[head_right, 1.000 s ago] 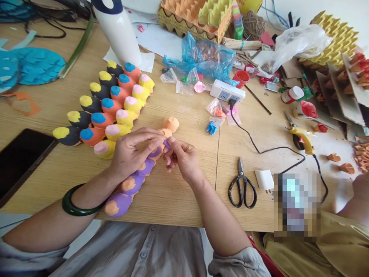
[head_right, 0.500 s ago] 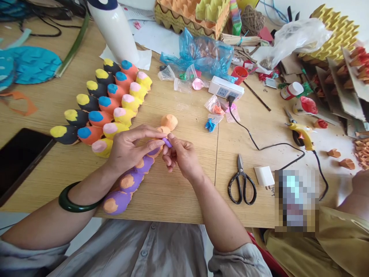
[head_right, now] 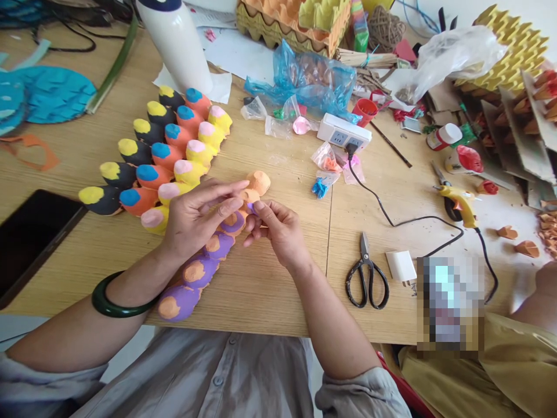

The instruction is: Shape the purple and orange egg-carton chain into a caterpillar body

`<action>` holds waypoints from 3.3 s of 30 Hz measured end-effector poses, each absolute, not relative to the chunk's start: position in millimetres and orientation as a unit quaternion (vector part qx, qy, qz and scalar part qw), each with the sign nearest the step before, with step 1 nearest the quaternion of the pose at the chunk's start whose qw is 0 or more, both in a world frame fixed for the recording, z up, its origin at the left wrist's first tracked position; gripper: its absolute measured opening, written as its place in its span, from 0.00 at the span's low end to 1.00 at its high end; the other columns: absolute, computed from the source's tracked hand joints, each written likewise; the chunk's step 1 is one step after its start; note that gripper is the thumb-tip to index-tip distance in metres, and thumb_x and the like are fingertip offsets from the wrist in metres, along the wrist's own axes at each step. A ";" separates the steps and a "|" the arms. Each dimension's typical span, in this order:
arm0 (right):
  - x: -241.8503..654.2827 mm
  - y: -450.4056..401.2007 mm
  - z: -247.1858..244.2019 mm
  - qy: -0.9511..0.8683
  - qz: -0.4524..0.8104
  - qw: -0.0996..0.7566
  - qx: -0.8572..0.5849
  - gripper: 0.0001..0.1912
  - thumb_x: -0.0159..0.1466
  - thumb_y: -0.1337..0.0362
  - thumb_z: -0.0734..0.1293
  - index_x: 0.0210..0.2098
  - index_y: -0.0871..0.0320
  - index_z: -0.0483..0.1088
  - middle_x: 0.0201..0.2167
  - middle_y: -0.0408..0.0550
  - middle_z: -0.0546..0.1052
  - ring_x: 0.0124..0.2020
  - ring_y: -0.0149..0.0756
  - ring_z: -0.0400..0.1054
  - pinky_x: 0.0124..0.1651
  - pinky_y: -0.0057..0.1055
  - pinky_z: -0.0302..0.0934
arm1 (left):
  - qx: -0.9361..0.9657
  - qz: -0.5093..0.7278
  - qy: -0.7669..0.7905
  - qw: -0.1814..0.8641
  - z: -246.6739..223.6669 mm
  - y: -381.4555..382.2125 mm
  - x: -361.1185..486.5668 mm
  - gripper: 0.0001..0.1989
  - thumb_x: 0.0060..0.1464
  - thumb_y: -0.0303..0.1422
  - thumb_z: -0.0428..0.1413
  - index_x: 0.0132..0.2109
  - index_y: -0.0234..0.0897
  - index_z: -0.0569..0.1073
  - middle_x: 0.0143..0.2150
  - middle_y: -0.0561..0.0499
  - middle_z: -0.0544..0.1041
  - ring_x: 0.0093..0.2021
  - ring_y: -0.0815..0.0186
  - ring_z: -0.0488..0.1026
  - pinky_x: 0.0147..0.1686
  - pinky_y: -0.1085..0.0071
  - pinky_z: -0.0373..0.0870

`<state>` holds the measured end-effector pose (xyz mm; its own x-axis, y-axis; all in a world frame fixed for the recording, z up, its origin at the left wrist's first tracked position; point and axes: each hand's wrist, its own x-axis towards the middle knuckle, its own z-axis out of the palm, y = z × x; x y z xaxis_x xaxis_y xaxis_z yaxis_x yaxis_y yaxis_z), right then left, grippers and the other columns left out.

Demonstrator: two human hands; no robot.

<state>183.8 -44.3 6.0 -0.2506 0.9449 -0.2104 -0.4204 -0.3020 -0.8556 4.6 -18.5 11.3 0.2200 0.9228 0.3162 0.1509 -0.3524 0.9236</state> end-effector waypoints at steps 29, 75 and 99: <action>182.8 -42.8 4.0 -0.320 0.736 0.465 -0.375 0.22 0.59 0.46 0.82 0.34 0.57 0.76 0.26 0.38 0.76 0.24 0.25 0.65 0.27 0.26 0.75 | 0.659 0.482 0.401 0.416 6.3 -21.0 9.5 0.06 0.68 0.43 0.64 0.45 0.53 0.86 0.44 0.51 0.86 0.46 0.57 0.84 0.43 0.55 0.85; 184.9 -42.0 2.0 -0.324 0.753 0.462 -0.338 0.21 0.64 0.46 0.79 0.32 0.56 0.74 0.25 0.37 0.75 0.21 0.24 0.62 0.26 0.26 0.74 | 0.633 0.469 0.400 0.468 12.1 -17.8 6.4 0.05 0.59 0.40 0.69 0.42 0.50 0.86 0.42 0.51 0.85 0.42 0.57 0.82 0.45 0.54 0.82; 184.4 -45.8 5.7 -0.355 0.624 0.544 -0.435 0.13 0.64 0.53 0.78 0.41 0.53 0.76 0.31 0.39 0.75 0.25 0.26 0.62 0.25 0.26 0.67 | 0.565 0.450 0.471 0.506 20.4 -22.9 4.9 0.12 0.65 0.49 0.65 0.37 0.51 0.86 0.37 0.51 0.85 0.39 0.57 0.80 0.42 0.56 0.78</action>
<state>184.4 -45.8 5.7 -0.0297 0.9873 -0.1563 -0.3697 -0.1562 -0.9160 4.9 -22.9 20.4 0.1521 0.9879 0.0315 0.0768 -0.0435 0.9961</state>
